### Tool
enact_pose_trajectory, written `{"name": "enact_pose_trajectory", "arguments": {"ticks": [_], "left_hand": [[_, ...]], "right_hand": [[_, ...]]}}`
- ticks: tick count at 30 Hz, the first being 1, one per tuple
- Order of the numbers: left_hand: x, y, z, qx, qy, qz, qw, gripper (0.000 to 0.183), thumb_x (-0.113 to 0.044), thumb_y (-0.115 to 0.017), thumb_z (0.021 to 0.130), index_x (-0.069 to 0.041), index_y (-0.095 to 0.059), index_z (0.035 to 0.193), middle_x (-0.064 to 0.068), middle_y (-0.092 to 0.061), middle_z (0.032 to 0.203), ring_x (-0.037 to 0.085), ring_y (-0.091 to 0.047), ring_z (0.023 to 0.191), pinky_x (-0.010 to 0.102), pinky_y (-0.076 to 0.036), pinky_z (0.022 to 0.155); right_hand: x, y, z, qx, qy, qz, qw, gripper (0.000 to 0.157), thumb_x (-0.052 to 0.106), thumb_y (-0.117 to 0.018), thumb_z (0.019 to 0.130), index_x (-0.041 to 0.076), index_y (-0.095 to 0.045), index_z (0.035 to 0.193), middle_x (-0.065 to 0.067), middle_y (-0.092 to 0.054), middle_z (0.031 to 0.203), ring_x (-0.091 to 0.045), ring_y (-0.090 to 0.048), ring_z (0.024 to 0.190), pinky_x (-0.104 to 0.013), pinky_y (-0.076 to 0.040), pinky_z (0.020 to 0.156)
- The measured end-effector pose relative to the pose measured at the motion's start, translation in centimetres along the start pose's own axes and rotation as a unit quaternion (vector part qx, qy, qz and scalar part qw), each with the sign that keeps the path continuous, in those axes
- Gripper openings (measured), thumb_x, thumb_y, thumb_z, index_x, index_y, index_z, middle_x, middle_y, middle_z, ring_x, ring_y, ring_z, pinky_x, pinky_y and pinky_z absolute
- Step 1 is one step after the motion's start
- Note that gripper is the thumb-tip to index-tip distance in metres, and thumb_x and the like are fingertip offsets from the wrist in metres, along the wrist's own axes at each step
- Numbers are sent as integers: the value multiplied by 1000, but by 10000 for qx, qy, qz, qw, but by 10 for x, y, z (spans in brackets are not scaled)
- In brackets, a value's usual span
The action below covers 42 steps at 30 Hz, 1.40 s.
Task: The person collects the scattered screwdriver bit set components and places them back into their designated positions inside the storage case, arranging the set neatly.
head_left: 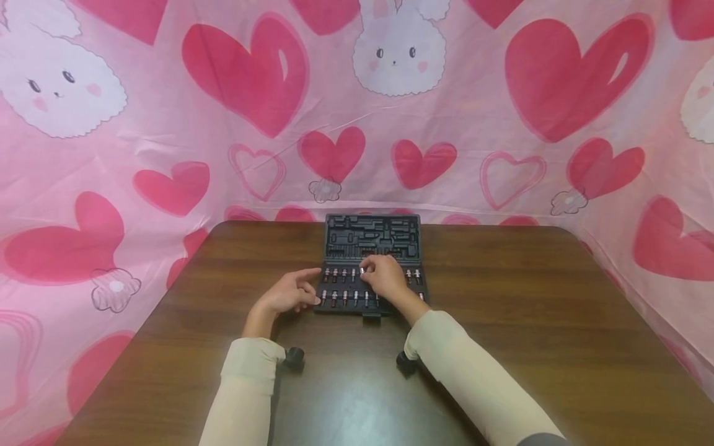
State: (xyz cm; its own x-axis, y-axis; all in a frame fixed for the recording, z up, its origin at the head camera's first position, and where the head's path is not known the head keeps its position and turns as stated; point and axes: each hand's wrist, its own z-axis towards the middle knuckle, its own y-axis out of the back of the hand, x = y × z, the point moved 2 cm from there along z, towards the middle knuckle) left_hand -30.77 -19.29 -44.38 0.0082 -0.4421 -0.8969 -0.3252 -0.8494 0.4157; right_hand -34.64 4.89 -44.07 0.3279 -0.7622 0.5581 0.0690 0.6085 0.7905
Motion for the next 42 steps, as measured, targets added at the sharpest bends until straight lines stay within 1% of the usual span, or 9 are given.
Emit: {"name": "enact_pose_trajectory", "arguments": {"ticks": [3, 6, 12, 18, 21, 25, 29, 35, 42], "left_hand": [[0, -1, 1, -3, -23, 28, 10000, 68, 0, -70, 82, -6, -45, 144, 10, -64, 79, 20, -51, 55, 32, -44, 51], [0, -1, 2, -3, -22, 12, 10000, 68, -1, -70, 82, -6, -45, 144, 10, -64, 79, 20, -50, 54, 32, -44, 51], [0, -3, 2, 19, 29, -20, 10000, 69, 0, -70, 81, -6, -44, 145, 9, -64, 78, 19, -49, 53, 32, -44, 51], [-1, -3, 2, 48, -11, 12, 10000, 69, 0, -70, 81, -5, -44, 145, 10, -64, 78, 20, -50, 54, 32, -44, 51], [0, -2, 3, 19, -9, -9, 10000, 69, 0, -71, 81, -5, -44, 144, 10, -64, 78, 20, -50, 53, 32, -44, 50], [1, -3, 6, 68, -15, 6, 10000, 70, -1, -72, 81, -6, -44, 145, 10, -64, 78, 19, -50, 53, 31, -44, 51], [-1, -2, 6, 55, -41, 2, 10000, 69, -2, -71, 81, -6, -44, 145, 10, -64, 78, 20, -51, 54, 32, -44, 51], [-2, 0, 2, -11, 21, -7, 10000, 69, 0, -71, 81, -6, -45, 144, 10, -64, 79, 21, -51, 54, 32, -44, 52], [-1, 0, 1, 36, -33, 48, 10000, 69, 1, -69, 82, -4, -42, 145, 10, -64, 79, 20, -50, 54, 32, -44, 51]], "right_hand": [[-3, 1, 1, -71, 119, 90, 9999, 10, 18, -76, 83, 13, -75, 92, 5, -63, 72, -16, -57, 72, -37, -46, 71], [-6, 2, 2, -94, 118, 119, 9998, 6, 20, -74, 86, 14, -75, 88, 4, -66, 75, -17, -60, 73, -38, -47, 72], [-8, 1, 5, 94, -72, 79, 9999, 8, 24, -72, 88, 16, -75, 84, 5, -68, 78, -16, -61, 75, -38, -48, 74], [-8, 2, 6, 24, -114, 13, 9999, 10, 24, -73, 87, 16, -75, 81, 5, -65, 72, -16, -57, 70, -39, -47, 71], [-7, 2, 6, 66, -122, -21, 9999, 10, 24, -73, 88, 15, -75, 84, 4, -65, 74, -17, -58, 71, -40, -47, 71], [-6, 3, 7, 221, -291, -247, 9990, 11, 27, -71, 89, 17, -74, 86, 5, -67, 78, -18, -59, 73, -40, -48, 70], [-4, 4, 10, 382, -468, -425, 9973, 12, 29, -71, 90, 19, -71, 83, 6, -66, 79, -17, -60, 74, -40, -48, 70], [1, 5, 13, 606, -729, -393, 9947, 16, 30, -71, 90, 19, -66, 80, 5, -65, 82, -19, -58, 77, -40, -46, 72], [3, 3, 13, 604, -881, -393, 9935, 18, 31, -71, 90, 18, -64, 80, 5, -62, 79, -18, -56, 74, -38, -45, 71]]}}
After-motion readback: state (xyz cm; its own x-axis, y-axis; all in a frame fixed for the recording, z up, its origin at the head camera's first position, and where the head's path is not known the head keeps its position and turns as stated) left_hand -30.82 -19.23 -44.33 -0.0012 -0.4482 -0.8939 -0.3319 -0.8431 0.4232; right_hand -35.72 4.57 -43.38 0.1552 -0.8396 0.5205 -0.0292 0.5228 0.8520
